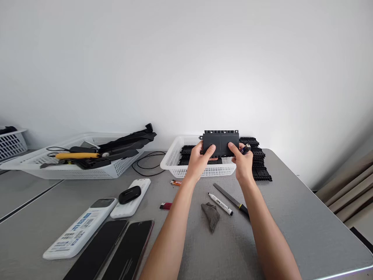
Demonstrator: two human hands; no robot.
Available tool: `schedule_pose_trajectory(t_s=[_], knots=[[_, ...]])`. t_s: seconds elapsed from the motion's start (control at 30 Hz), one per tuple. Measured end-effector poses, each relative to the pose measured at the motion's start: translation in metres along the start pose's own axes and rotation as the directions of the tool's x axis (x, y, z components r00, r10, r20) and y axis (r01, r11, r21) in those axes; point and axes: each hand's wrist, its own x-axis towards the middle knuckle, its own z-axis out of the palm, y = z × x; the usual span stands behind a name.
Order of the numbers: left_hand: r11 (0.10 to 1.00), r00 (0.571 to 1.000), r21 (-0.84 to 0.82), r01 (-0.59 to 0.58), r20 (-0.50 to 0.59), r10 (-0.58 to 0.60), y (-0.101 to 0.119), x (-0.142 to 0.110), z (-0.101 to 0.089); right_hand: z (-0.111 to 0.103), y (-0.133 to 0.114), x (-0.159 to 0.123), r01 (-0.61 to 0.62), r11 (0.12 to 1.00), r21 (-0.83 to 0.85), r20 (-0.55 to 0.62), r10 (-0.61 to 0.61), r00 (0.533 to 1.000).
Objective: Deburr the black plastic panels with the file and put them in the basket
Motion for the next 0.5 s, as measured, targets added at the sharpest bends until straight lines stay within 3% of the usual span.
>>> schedule_pose_trajectory(t_s=[0.23,0.5], knots=[[0.996,0.988,0.003,-0.086,-0.129,0.086,-0.0029,0.0018,0.0040,0.0056,-0.0024,-0.0053,0.062,0.997,-0.038,-0.025,-0.063,0.998],[0.992,0.997,-0.105,-0.067,-0.035,0.063,0.0021,0.0003,-0.0010,0.0044,0.0004,-0.0027,0.138,0.989,-0.050,-0.027,-0.140,0.990]])
